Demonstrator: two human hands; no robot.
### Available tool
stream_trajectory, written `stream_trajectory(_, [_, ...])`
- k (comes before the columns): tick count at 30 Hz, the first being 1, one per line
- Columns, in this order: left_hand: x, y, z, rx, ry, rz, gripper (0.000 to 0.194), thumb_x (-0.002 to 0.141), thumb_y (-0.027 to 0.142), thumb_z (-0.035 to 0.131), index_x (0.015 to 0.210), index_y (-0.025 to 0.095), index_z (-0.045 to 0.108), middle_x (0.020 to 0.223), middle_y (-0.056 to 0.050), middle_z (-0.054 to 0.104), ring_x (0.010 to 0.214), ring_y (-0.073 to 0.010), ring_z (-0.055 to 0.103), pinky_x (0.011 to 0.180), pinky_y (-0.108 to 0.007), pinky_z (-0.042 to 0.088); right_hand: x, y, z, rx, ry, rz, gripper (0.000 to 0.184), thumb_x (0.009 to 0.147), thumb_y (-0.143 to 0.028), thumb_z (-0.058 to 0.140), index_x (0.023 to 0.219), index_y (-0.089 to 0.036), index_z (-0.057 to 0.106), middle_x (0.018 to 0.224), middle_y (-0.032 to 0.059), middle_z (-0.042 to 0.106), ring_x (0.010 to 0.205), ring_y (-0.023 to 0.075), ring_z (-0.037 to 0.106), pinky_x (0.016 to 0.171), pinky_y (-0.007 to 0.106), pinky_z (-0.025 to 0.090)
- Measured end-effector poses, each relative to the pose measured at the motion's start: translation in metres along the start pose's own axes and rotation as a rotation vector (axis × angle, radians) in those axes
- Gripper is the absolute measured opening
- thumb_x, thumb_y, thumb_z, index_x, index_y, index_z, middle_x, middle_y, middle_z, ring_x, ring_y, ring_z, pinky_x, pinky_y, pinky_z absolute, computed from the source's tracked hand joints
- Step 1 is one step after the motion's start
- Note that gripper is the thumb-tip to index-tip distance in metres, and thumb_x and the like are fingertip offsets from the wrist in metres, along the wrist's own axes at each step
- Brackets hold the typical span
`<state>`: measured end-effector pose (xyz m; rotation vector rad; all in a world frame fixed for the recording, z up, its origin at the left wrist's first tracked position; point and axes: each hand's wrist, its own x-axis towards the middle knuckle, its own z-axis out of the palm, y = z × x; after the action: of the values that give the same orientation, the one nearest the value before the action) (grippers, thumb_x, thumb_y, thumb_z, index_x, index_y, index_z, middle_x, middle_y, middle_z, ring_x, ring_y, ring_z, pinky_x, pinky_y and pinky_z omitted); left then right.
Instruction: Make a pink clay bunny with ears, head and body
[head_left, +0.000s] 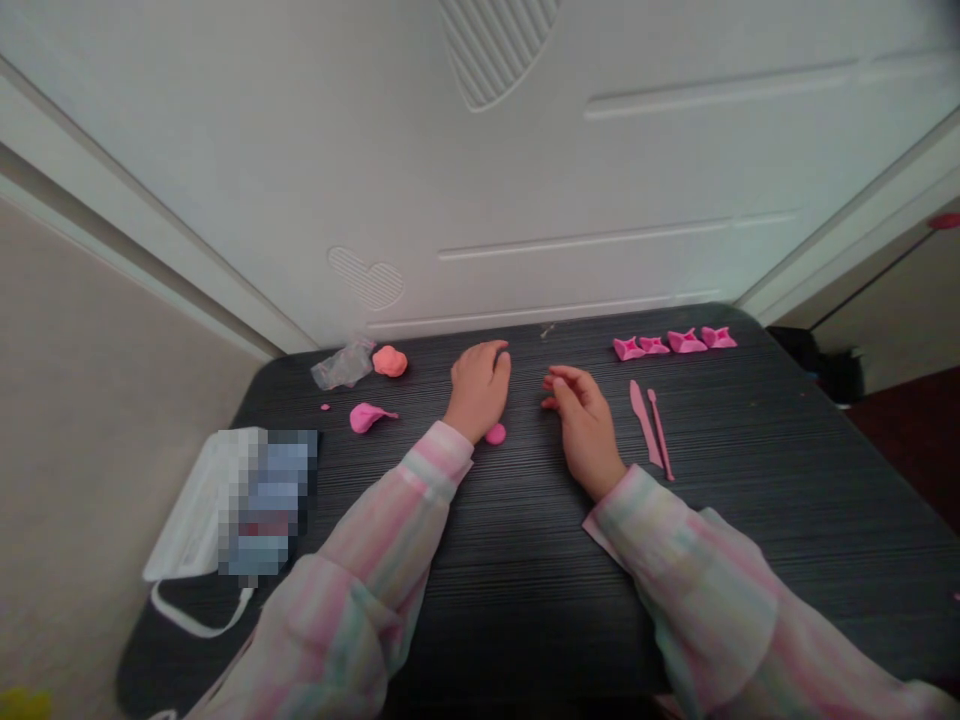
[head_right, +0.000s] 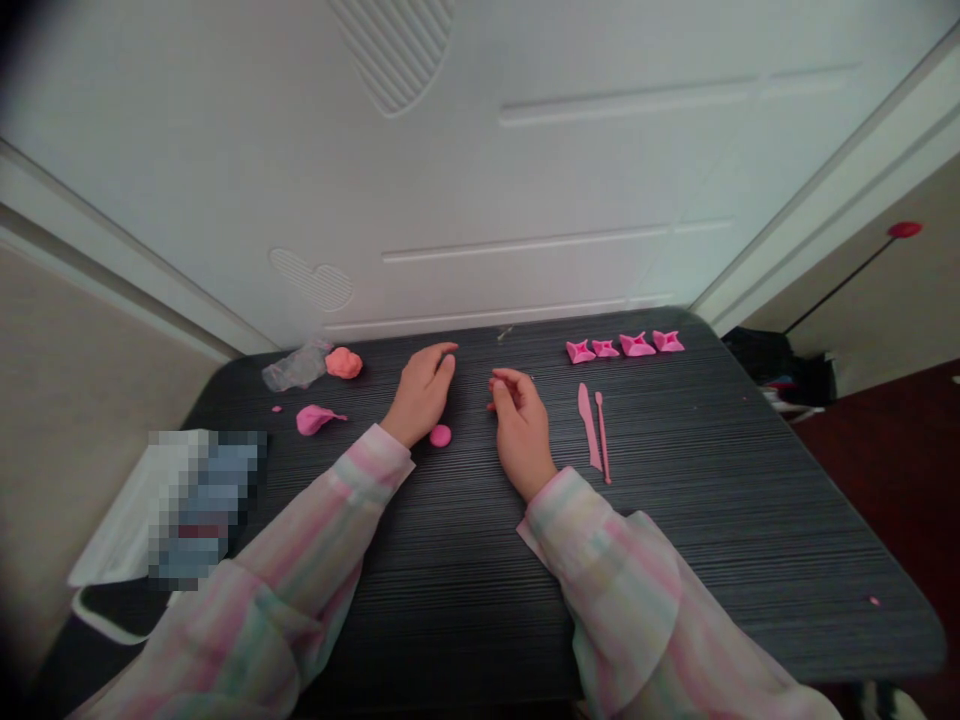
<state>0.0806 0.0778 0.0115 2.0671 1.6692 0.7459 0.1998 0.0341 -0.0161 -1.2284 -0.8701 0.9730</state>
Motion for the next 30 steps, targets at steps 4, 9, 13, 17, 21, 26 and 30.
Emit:
stream_trajectory(4, [-0.008, 0.011, 0.01, 0.223, 0.03, 0.171, 0.035, 0.085, 0.025, 0.03, 0.113, 0.015, 0.049, 0.121, -0.008, 0.053, 0.119, -0.021, 0.038, 0.101, -0.041, 0.026, 0.003, 0.003, -0.003, 0.047, 0.084, -0.024, 0.016, 0.075, -0.031, 0.05, 0.086, -0.021, 0.055, 0.084, -0.0003, 0.054, 0.077, 0.0104, 0.052, 0.06, 0.023, 0.043])
stream_trajectory(9, [-0.015, 0.011, 0.021, 0.389, -0.049, 0.25, 0.041, 0.087, 0.034, 0.025, 0.118, 0.015, 0.045, 0.13, -0.01, 0.044, 0.127, -0.0235, 0.027, 0.104, -0.047, 0.018, 0.005, 0.005, -0.004, 0.073, 0.113, -0.018, 0.015, 0.075, -0.031, 0.05, 0.086, -0.021, 0.054, 0.083, -0.0007, 0.054, 0.076, 0.01, 0.052, 0.059, 0.022, 0.043])
stream_trajectory(13, [-0.014, 0.009, 0.024, 0.409, -0.091, 0.242, 0.044, 0.087, 0.037, 0.024, 0.121, 0.016, 0.042, 0.133, -0.011, 0.041, 0.129, -0.0236, 0.025, 0.104, -0.047, 0.018, 0.005, 0.004, -0.003, 0.072, 0.113, -0.006, 0.016, 0.074, -0.031, 0.052, 0.085, -0.02, 0.055, 0.083, -0.0005, 0.054, 0.077, 0.0104, 0.053, 0.06, 0.023, 0.043])
stream_trajectory(17, [-0.013, 0.01, 0.024, 0.351, -0.14, 0.178, 0.046, 0.086, 0.038, 0.025, 0.123, 0.016, 0.041, 0.134, -0.011, 0.039, 0.129, -0.0238, 0.025, 0.105, -0.047, 0.018, 0.004, 0.003, -0.003, 0.069, 0.103, -0.001, 0.017, 0.074, -0.032, 0.051, 0.085, -0.02, 0.054, 0.083, -0.0002, 0.054, 0.075, 0.0104, 0.052, 0.061, 0.024, 0.043])
stream_trajectory(21, [-0.006, 0.007, 0.017, 0.172, -0.185, 0.079, 0.045, 0.085, 0.042, 0.025, 0.123, 0.022, 0.04, 0.135, -0.005, 0.039, 0.129, -0.0212, 0.024, 0.105, -0.047, 0.017, 0.004, 0.002, -0.003, 0.052, 0.1, -0.004, 0.019, 0.073, -0.034, 0.052, 0.085, -0.02, 0.055, 0.084, 0.0004, 0.054, 0.076, 0.0115, 0.052, 0.061, 0.025, 0.042])
stream_trajectory(26, [0.002, 0.003, 0.001, 0.057, -0.124, -0.016, 0.043, 0.087, 0.038, 0.023, 0.124, 0.021, 0.038, 0.132, -0.004, 0.042, 0.127, -0.0181, 0.03, 0.105, -0.043, 0.021, 0.005, 0.002, -0.003, 0.031, 0.097, 0.001, 0.02, 0.073, -0.036, 0.051, 0.085, -0.02, 0.056, 0.08, 0.0001, 0.055, 0.074, 0.012, 0.052, 0.061, 0.026, 0.041])
stream_trajectory(30, [-0.006, 0.007, 0.002, 0.206, -0.029, 0.099, 0.043, 0.086, 0.036, 0.028, 0.122, 0.017, 0.04, 0.131, -0.008, 0.043, 0.127, -0.0211, 0.028, 0.105, -0.047, 0.016, 0.004, 0.002, -0.003, 0.031, 0.092, -0.001, 0.02, 0.073, -0.036, 0.051, 0.085, -0.02, 0.055, 0.08, 0.0002, 0.055, 0.075, 0.0121, 0.052, 0.062, 0.026, 0.042])
